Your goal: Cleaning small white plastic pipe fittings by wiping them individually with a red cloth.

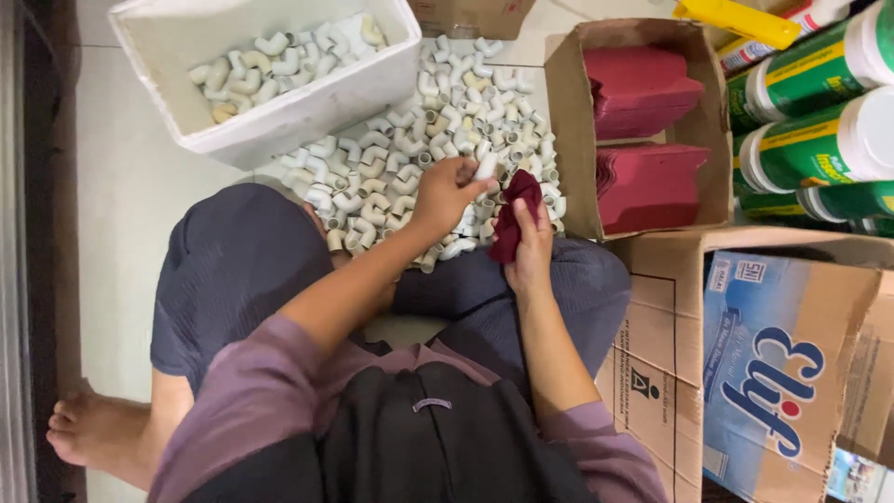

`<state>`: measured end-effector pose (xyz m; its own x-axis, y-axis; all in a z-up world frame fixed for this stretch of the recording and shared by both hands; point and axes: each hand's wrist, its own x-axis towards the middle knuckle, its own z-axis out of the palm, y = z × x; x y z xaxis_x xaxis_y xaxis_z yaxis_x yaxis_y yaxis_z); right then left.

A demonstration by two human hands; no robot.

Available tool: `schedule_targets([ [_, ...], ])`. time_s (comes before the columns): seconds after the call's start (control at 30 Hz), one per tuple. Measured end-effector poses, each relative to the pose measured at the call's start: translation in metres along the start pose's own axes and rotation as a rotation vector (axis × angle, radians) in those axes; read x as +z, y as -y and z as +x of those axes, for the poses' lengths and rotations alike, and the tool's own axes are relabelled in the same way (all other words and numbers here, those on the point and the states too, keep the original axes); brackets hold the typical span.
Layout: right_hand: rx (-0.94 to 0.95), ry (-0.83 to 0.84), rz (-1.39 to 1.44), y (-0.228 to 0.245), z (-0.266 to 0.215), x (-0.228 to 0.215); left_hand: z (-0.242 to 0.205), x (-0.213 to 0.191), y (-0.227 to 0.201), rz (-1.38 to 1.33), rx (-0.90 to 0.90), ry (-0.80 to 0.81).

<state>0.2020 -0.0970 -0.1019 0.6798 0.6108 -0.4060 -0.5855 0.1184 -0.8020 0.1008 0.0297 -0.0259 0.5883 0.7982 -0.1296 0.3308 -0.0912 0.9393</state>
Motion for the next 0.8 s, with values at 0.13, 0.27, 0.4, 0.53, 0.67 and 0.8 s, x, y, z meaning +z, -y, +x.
schedule_targets([
  [0.13, -0.445, 0.043, -0.534, 0.008, -0.03, 0.019, -0.033, -0.035, 0.005, 0.0, 0.115, 0.002],
  [0.27, -0.962, 0.319, -1.088, 0.032, -0.076, 0.054, -0.057, -0.054, 0.009, -0.011, 0.305, 0.068],
  [0.4, -1.01, 0.286, -1.112, 0.045, -0.095, 0.07, -0.069, -0.068, 0.007, -0.044, 0.44, 0.113],
  [0.53, -0.881, 0.237, -1.022, 0.05, -0.072, 0.058, -0.079, -0.077, -0.005, -0.115, 0.42, 0.111],
  [0.67, -0.21, 0.263, -0.504, 0.06, -0.083, 0.067, -0.084, -0.077, -0.002, -0.228, 0.349, 0.156],
  [0.8, -0.208, 0.372, -0.641, 0.082, -0.1, 0.082, -0.083, -0.074, 0.008, -0.351, 0.289, 0.201],
])
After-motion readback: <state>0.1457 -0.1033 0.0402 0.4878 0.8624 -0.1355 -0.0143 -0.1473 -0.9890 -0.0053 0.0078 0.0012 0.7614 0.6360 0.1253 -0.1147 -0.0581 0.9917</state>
